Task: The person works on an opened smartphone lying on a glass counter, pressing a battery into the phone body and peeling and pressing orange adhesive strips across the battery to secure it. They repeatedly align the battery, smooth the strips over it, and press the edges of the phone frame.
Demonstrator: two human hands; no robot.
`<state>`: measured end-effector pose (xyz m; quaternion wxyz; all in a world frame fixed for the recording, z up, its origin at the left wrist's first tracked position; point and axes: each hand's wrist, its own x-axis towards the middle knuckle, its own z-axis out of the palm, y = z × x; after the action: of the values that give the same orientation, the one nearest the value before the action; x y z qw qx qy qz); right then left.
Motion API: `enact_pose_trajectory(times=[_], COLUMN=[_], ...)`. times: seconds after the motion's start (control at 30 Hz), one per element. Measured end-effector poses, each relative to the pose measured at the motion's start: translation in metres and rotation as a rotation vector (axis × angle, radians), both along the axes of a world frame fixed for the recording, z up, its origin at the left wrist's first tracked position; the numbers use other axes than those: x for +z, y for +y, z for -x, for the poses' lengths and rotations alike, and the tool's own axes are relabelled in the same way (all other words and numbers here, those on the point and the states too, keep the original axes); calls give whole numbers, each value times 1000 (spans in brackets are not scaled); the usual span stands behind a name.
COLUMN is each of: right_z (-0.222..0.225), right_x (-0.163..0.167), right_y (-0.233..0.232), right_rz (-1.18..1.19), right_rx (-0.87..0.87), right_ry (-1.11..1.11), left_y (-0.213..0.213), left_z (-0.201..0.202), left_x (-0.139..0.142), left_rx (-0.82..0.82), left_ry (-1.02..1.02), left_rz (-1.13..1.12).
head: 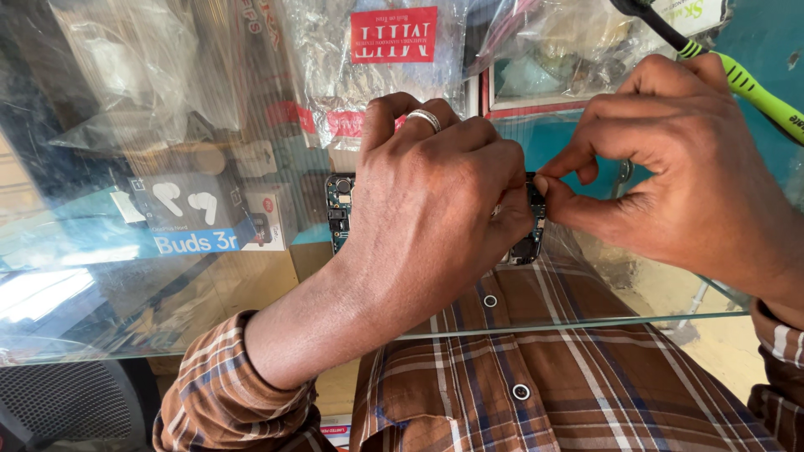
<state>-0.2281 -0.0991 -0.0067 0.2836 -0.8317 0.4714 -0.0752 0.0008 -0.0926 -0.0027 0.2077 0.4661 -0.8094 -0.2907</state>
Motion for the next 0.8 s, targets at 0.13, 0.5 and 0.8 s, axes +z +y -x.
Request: enact_pose_trajectory(times=[0.13,0.5,0.8], right_z=[-2,-2,-3], right_x=[1,2,1], right_y=[-1,0,2], right_rz=[-7,-32,0], right_rx=[-12,-33,-22], right_ry=[-8,-6,5], left_y=[0,1,1], left_z=[0,0,-1], left_x=[0,-1,0], left_rx=[-4,-9,-6], left_ry=[1,-6,-9], left_rz=[14,5,-5])
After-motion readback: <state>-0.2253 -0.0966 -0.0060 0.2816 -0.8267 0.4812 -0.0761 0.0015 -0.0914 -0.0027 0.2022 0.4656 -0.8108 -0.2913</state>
